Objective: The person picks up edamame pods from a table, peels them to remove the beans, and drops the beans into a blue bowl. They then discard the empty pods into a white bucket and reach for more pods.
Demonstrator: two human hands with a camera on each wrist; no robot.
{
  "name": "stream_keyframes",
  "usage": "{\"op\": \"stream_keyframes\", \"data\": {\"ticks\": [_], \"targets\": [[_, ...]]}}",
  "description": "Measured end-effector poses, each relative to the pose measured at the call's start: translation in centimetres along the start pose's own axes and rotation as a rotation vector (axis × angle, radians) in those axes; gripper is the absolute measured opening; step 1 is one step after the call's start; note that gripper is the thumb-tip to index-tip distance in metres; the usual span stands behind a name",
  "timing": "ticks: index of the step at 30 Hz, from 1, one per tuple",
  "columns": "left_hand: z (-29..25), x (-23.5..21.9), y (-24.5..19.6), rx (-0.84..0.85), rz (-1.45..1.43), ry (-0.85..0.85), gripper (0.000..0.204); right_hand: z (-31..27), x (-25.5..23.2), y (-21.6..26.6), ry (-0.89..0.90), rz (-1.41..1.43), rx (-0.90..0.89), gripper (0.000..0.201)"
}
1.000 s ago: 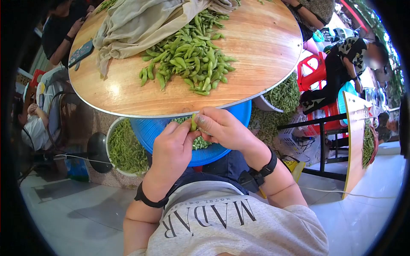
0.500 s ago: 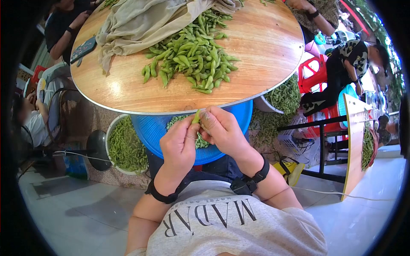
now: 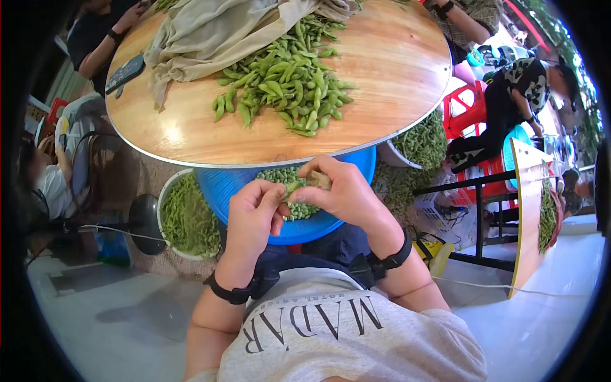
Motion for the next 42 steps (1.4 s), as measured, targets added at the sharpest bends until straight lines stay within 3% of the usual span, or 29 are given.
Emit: {"op": "stream_keyframes", "data": {"ticks": [1, 10, 13, 15, 21, 28, 31, 33, 34, 36, 38, 41, 42], "targets": [[-0.1, 0.0, -0.1, 0.017, 0.031, -0.016, 0.012, 0.0, -0.2, 0.8, -0.053, -0.021, -0.053, 0.029], [-0.4, 0.4, 0.9, -0.105, -0.078, 0.118, 0.018, 0.7, 2.4, -1.0, 0.261, 0.193, -0.002, 0.023], [-0.7, 0.5, 0.0, -0.064, 0.248, 0.103, 0.019, 0.6, 2.8, -1.6, 0.327, 0.192, 0.024, 0.021], [-0.5, 0.5, -0.2, -0.014, 0.271, 0.107, 0.018, 0.9, 3.2, -2.2, 0.376, 0.23, 0.014, 0.02], [-0.1, -0.2, 0.5, -0.028, 0.387, 0.055, 0.013, 1.1, 3.7, -3.7, 0.24, 0.277, 0.136, 0.013], [-0.2, -2.4, 1.7, -0.127, 0.404, 0.028, 0.01, 1.2, 2.6, -3.9, 0.084, -0.195, 0.056, 0.019], [-0.7, -5.5, 0.2, -0.011, 0.517, -0.105, 0.006, 0.4, 1.8, -1.6, 0.0, -0.315, -0.227, 0.017], [-1.3, -10.0, -0.5, -0.036, 0.61, -0.258, 0.006, 0.3, -0.4, 0.0, -0.018, -0.335, -0.187, 0.017], [-1.6, -12.5, -1.1, 0.054, 0.728, -0.321, 0.008, 0.4, -1.6, 0.9, -0.025, -0.344, -0.168, 0.017], [-2.6, -15.6, -2.9, 0.256, 1.094, -0.438, 0.013, 1.5, -4.7, 2.1, -0.172, -0.42, -0.167, 0.016], [-3.9, -15.2, -4.6, 0.485, 1.587, -0.542, 0.019, 3.2, -6.6, 2.2, -0.258, -0.495, -0.206, 0.014], [-3.3, -15.8, -4.3, 0.247, 1.047, -0.546, 0.022, 4.9, -7.1, 1.4, -0.254, -0.614, -0.324, 0.013], [-2.8, -14.9, -3.9, 0.182, 0.87, -0.472, 0.022, 5.1, -7.2, 1.7, -0.255, -0.62, -0.352, 0.014]]}}
Point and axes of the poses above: each hand's wrist, its own z-axis towards the middle knuckle, its own x-axis out of the palm, y = z × x, the point moved 9 cm from there along z, towards the middle knuckle, and after that the axes turned 2 degrees about y, right-handed, at the moved point
